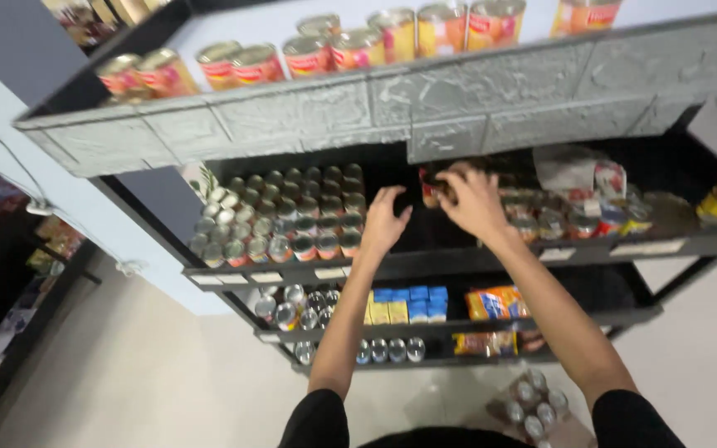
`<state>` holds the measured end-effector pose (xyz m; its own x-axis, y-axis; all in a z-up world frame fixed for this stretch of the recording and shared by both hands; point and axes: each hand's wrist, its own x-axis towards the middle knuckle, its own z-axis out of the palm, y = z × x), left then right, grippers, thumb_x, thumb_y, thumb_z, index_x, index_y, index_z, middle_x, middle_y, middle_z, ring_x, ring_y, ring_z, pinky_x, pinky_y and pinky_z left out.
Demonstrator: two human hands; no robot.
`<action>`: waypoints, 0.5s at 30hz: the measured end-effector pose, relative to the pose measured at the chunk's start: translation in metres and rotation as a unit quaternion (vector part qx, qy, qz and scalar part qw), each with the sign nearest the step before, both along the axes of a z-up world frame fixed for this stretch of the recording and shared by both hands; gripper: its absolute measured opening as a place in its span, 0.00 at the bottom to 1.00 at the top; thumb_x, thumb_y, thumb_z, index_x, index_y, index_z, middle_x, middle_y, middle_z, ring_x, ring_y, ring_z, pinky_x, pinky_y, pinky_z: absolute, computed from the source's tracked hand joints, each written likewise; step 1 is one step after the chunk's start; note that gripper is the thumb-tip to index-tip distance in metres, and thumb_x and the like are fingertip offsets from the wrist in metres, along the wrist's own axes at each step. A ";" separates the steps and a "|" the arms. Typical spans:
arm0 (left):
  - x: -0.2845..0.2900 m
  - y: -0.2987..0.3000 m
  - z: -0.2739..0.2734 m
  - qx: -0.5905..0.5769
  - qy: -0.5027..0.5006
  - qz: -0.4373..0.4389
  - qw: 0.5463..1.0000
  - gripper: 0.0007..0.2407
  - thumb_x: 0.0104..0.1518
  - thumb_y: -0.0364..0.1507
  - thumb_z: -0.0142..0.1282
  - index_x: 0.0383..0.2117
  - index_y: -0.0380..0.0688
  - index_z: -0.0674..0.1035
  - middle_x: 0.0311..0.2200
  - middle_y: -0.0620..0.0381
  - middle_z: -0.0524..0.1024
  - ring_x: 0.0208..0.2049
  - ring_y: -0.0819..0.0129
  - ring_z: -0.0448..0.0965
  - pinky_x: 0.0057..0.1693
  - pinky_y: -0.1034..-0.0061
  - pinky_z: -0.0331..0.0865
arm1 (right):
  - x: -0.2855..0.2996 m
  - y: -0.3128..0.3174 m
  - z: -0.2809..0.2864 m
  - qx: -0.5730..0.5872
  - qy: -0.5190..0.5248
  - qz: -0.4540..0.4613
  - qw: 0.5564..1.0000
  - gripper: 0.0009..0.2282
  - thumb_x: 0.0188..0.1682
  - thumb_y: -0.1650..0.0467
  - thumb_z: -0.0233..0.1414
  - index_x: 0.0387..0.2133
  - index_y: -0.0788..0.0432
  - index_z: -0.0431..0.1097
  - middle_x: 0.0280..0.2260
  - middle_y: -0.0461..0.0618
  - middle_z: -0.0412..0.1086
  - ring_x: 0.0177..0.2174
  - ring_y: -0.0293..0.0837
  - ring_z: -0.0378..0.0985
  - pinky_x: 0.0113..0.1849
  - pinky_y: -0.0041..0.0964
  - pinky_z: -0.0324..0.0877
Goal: Picking up canned food items, wiping them with a cloth, and stocking them onto a grocery store shelf.
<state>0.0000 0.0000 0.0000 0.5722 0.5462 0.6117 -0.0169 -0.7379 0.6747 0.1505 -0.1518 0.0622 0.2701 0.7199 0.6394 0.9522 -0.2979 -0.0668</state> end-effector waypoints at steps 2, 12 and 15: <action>0.012 0.015 -0.006 -0.014 0.067 0.008 0.998 0.20 0.54 0.28 0.65 0.54 0.41 0.76 0.53 0.43 0.74 0.53 0.41 0.78 0.58 0.51 0.75 | 0.004 0.019 -0.003 -0.083 0.031 -0.029 0.996 0.21 0.45 0.63 0.59 0.54 0.43 0.72 0.53 0.54 0.70 0.48 0.64 0.75 0.50 0.69 0.61; 0.054 0.033 -0.043 0.049 0.301 0.030 0.952 0.31 0.53 0.38 0.65 0.64 0.45 0.69 0.59 0.40 0.69 0.58 0.41 0.74 0.61 0.46 0.64 | 0.028 0.054 -0.066 -0.364 0.111 -0.072 0.922 0.32 0.45 0.70 0.58 0.67 0.56 0.58 0.65 0.62 0.60 0.63 0.63 0.62 0.59 0.74 0.46; 0.067 0.037 -0.053 0.078 0.328 0.041 0.940 0.28 0.54 0.39 0.64 0.63 0.50 0.71 0.57 0.43 0.72 0.58 0.44 0.74 0.60 0.47 0.61 | 0.057 0.060 -0.100 -0.370 0.121 -0.075 0.918 0.30 0.44 0.72 0.57 0.64 0.58 0.63 0.61 0.63 0.64 0.61 0.64 0.65 0.57 0.75 0.54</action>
